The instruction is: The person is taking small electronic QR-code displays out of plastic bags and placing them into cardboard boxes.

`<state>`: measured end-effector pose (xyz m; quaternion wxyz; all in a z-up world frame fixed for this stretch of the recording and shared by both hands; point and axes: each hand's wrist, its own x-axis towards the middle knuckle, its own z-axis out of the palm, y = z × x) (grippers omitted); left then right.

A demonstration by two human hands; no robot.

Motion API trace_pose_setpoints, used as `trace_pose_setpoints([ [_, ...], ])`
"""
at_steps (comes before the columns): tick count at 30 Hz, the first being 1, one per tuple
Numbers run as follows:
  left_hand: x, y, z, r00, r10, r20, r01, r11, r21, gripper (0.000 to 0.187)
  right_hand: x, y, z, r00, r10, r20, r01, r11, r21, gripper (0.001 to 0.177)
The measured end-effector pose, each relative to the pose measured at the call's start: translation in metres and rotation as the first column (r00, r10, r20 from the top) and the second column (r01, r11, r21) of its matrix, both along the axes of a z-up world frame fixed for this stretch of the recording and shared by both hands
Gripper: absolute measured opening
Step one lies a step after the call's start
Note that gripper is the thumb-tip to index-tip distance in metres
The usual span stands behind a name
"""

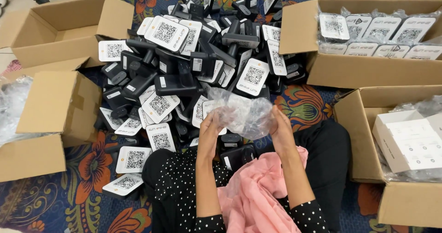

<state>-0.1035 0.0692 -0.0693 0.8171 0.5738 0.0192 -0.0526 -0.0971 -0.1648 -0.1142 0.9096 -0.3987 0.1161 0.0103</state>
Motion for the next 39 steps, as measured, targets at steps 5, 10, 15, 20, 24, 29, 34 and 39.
trace_pose_setpoints([
  [5, 0.000, -0.001, 0.009, 0.923, 0.323, 0.210, -0.377, 0.869, 0.320, 0.040, -0.002, 0.003, 0.007, 0.981, -0.106, 0.161, 0.133, 0.977, -0.169, 0.017],
  [10, -0.005, -0.002, 0.013, 0.819, 0.405, 0.406, -0.568, 0.669, 0.479, 0.030, -0.004, 0.004, 0.023, 0.952, -0.196, 0.237, 0.254, 0.935, -0.249, 0.012],
  [15, 0.002, -0.011, -0.005, 0.874, 0.401, 0.274, -0.485, 0.763, 0.428, 0.040, -0.005, 0.002, 0.019, 0.978, -0.125, 0.165, 0.161, 0.960, -0.227, 0.011],
  [20, 0.003, -0.017, -0.029, 0.934, 0.355, -0.027, -0.342, 0.915, 0.213, 0.040, -0.004, 0.002, 0.015, 0.978, -0.078, 0.195, 0.123, 0.964, -0.234, 0.010],
  [24, 0.001, -0.025, -0.031, 0.933, 0.353, 0.070, -0.355, 0.934, 0.024, 0.037, -0.005, -0.001, 0.009, 0.973, -0.070, 0.222, 0.129, 0.955, -0.266, 0.009],
  [29, -0.005, -0.018, -0.023, 0.920, 0.356, 0.163, -0.362, 0.932, 0.010, 0.037, -0.003, -0.005, 0.011, 0.978, -0.106, 0.179, 0.144, 0.966, -0.215, 0.008],
  [34, -0.008, -0.007, -0.010, 0.951, 0.282, 0.123, -0.281, 0.959, -0.027, 0.045, -0.001, -0.013, 0.015, 0.961, -0.214, 0.175, 0.233, 0.967, -0.100, 0.007],
  [39, -0.011, -0.004, 0.022, 0.972, 0.203, 0.115, -0.212, 0.975, 0.069, 0.047, 0.003, -0.032, -0.012, 0.900, -0.360, 0.245, 0.381, 0.924, -0.042, 0.010],
])
